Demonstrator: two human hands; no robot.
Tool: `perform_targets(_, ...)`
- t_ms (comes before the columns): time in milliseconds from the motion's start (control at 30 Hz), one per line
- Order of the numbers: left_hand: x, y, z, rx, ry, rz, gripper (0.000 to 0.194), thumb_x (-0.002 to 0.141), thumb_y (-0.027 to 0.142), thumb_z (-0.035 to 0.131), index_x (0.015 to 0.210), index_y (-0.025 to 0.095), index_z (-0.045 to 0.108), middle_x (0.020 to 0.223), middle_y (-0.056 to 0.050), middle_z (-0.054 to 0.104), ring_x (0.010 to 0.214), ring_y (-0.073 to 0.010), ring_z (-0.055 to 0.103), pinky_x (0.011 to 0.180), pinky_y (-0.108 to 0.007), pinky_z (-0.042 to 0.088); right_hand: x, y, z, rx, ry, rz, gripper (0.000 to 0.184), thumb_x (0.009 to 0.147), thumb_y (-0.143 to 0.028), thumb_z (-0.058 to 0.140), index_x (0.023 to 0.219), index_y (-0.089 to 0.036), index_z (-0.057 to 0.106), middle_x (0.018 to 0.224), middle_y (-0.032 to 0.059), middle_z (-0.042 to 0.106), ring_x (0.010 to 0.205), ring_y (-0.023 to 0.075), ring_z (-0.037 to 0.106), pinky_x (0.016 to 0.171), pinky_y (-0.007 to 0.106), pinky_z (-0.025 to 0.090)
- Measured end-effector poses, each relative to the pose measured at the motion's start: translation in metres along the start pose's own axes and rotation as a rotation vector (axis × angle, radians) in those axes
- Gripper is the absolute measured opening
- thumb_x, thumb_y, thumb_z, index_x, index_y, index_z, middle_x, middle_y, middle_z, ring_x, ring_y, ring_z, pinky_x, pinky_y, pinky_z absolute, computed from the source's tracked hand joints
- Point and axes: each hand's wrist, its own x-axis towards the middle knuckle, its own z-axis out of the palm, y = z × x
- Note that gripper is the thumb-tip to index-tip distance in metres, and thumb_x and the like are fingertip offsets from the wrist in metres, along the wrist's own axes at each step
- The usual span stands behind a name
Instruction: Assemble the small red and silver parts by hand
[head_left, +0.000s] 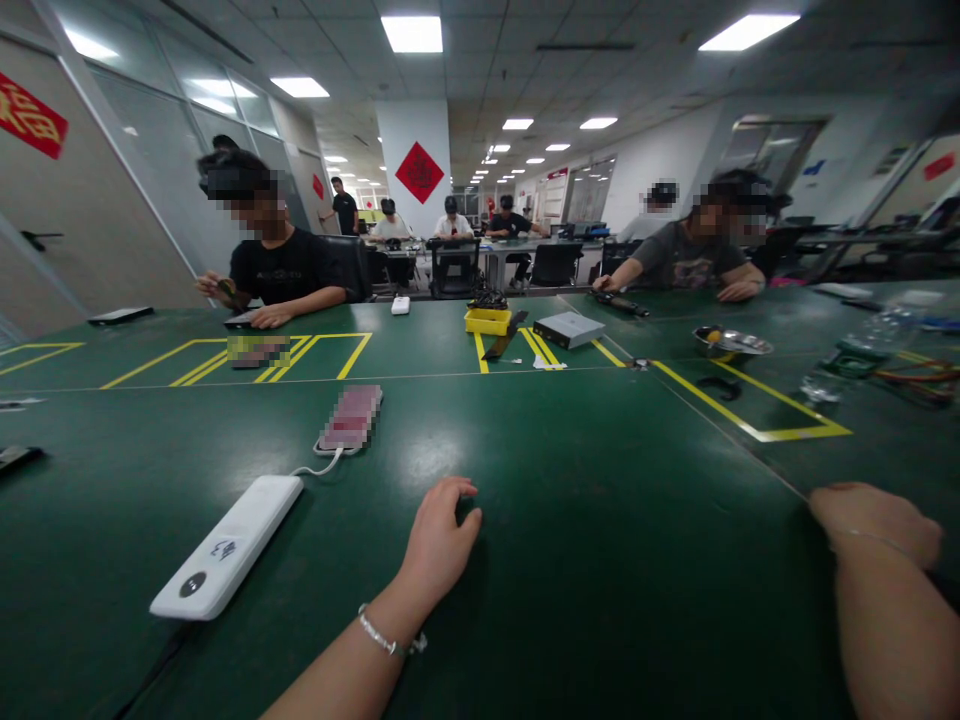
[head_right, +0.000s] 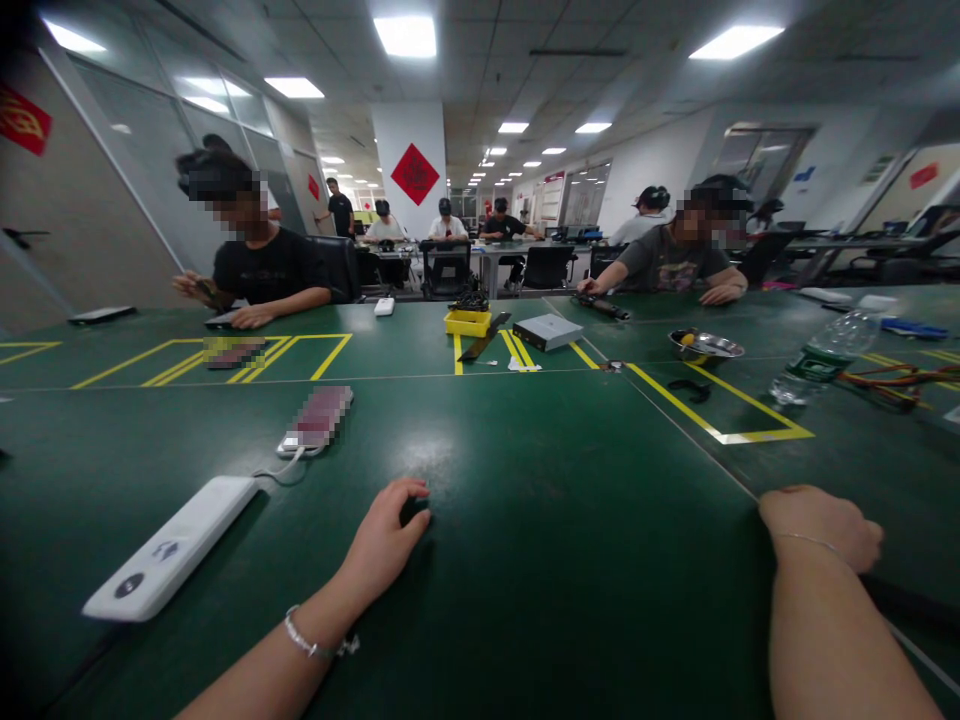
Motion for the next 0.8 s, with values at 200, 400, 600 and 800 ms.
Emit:
perform_targets(200,-0.001,0.002,-0.001,0.026,-0.010,-0.004,0.024,0.073,0.019,0.049,0.096,0.020,0.054,0.106,-0.004,0.056,0.102,-0.0187,0.049,0.091,-0.036,0.037,-0.044,-0.077,-0.012,-0.184,0.168,-0.091,0.040,0.066,-0.035,0.049,0.099,-0.015,0.060,0.115,0.0253,0.042,0.109,0.0422,0.032,0.074,0.056,0.030)
perform_targets(400,-0.001,0.003,-0.002,0.078,-0.086,-0.011,0.040,0.074,0.024,0.049,0.114,0.021,0.047,0.118,-0.005,0.051,0.112,-0.0212,0.044,0.095,-0.038,0.033,-0.156,-0.207,0.013,-0.003,-0.065,-0.869,0.033,0.078,-0.027,0.038,0.098,-0.013,0.060,0.112,0.0104,0.052,0.108,0.0204,0.042,0.095,0.037,0.030)
perform_targets(600,-0.004,0.003,0.003,0.170,-0.205,0.106,0.050,0.072,0.025,0.051,0.122,0.022,0.041,0.125,-0.004,0.048,0.120,-0.0210,0.035,0.102,-0.040,0.023,-0.279,-0.251,0.034,0.075,-0.617,-1.313,0.048,0.079,-0.040,0.040,0.125,-0.024,0.041,0.133,0.0037,0.033,0.123,0.0207,0.026,0.101,0.041,0.021)
perform_targets(800,-0.006,0.005,0.000,0.175,-0.241,0.094,0.051,0.073,0.027,0.050,0.123,0.022,0.039,0.124,-0.004,0.049,0.120,-0.0209,0.035,0.102,-0.041,0.021,-0.181,-0.224,0.012,-0.128,-0.253,-0.958,0.038,0.081,-0.031,0.034,0.109,-0.015,0.054,0.110,0.0099,0.053,0.103,0.0199,0.045,0.091,0.035,0.032)
